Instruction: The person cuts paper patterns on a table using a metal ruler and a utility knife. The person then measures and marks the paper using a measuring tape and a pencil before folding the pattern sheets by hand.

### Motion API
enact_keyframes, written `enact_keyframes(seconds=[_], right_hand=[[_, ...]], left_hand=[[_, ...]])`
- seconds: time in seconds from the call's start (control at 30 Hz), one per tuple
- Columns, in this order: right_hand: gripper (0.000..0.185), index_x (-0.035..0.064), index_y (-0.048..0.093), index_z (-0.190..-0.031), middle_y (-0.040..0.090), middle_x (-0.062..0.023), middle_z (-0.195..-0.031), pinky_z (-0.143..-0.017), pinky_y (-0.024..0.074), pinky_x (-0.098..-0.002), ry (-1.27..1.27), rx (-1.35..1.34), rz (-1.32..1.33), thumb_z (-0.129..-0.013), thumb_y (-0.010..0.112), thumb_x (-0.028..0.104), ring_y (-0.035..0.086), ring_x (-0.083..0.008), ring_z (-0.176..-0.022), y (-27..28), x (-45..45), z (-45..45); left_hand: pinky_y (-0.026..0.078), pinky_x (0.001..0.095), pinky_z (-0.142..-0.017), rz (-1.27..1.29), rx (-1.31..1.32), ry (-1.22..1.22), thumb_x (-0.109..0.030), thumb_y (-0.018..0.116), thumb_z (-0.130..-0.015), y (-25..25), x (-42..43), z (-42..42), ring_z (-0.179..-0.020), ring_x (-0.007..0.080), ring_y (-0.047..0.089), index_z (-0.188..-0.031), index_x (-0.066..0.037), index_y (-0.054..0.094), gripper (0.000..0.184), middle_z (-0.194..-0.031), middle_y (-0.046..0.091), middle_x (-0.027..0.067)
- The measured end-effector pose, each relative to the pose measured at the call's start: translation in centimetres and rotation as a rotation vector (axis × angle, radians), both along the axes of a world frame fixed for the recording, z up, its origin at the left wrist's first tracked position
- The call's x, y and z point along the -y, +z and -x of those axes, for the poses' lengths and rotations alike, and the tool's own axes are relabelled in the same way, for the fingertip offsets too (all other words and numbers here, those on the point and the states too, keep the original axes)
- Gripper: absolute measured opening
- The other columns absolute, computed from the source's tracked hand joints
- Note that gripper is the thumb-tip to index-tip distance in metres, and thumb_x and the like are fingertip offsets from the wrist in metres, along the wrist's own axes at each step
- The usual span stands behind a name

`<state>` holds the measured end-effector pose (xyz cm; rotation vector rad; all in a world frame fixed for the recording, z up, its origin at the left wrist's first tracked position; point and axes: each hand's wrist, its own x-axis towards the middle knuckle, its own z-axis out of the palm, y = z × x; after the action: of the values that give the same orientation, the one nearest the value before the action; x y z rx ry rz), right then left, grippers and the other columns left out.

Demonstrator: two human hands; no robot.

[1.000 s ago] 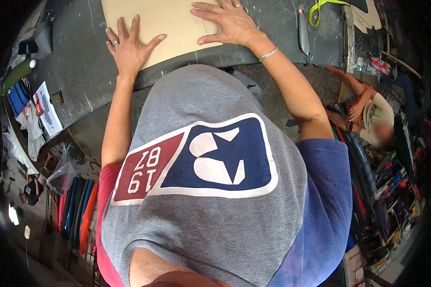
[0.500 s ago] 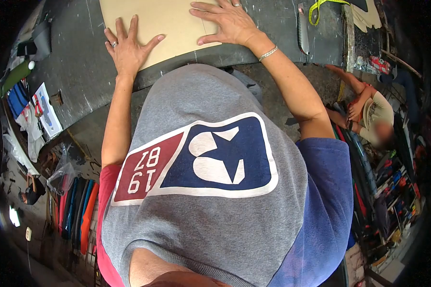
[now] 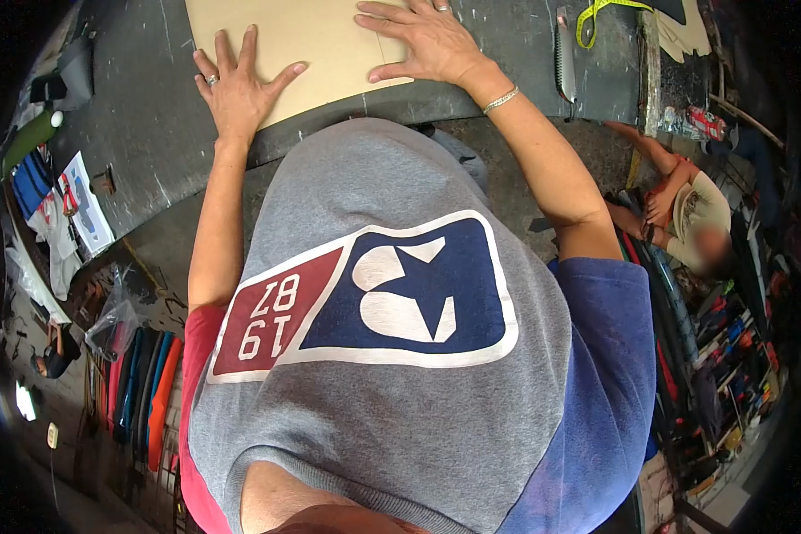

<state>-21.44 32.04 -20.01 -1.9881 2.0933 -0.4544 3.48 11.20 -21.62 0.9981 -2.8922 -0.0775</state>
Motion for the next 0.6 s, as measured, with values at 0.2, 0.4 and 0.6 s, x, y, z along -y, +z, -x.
enact_keyframes(seconds=[0.2,0.4,0.6], right_hand=[[0.099,0.0135,0.054,-0.153,0.047,-0.0060,-0.161,-0.125,0.0098,-0.0697,0.005,0.007,0.003,-0.077,0.073,0.074,0.023,-0.0423,-0.157,-0.01,0.03,0.10],[0.098,0.0135,0.054,-0.152,0.047,-0.0060,-0.162,-0.124,0.0101,-0.0703,0.008,0.010,0.007,-0.077,0.073,0.074,0.022,-0.0423,-0.157,-0.16,-0.01,0.17],[0.098,0.0136,0.055,-0.152,0.047,-0.0059,-0.162,-0.125,0.0105,-0.0699,0.011,-0.009,-0.003,-0.077,0.073,0.074,0.022,-0.0419,-0.157,0.01,0.07,0.14]], left_hand=[[0.021,0.0775,-0.116,0.024,-0.019,-0.015,-0.099,0.057,-0.068,-0.50,0.24,-0.10,-0.151,0.0618,0.013,-0.157,-0.027,0.048,0.115,-0.165,0.030,0.0233],[0.022,0.0783,-0.115,0.017,-0.033,-0.020,-0.099,0.057,-0.069,-0.39,0.20,-0.14,-0.151,0.0624,0.014,-0.157,-0.027,0.048,0.114,-0.165,0.030,0.0232],[0.021,0.0779,-0.116,0.017,-0.037,-0.020,-0.098,0.058,-0.069,-0.37,0.20,-0.10,-0.151,0.0623,0.013,-0.158,-0.027,0.047,0.114,-0.165,0.030,0.0230]])
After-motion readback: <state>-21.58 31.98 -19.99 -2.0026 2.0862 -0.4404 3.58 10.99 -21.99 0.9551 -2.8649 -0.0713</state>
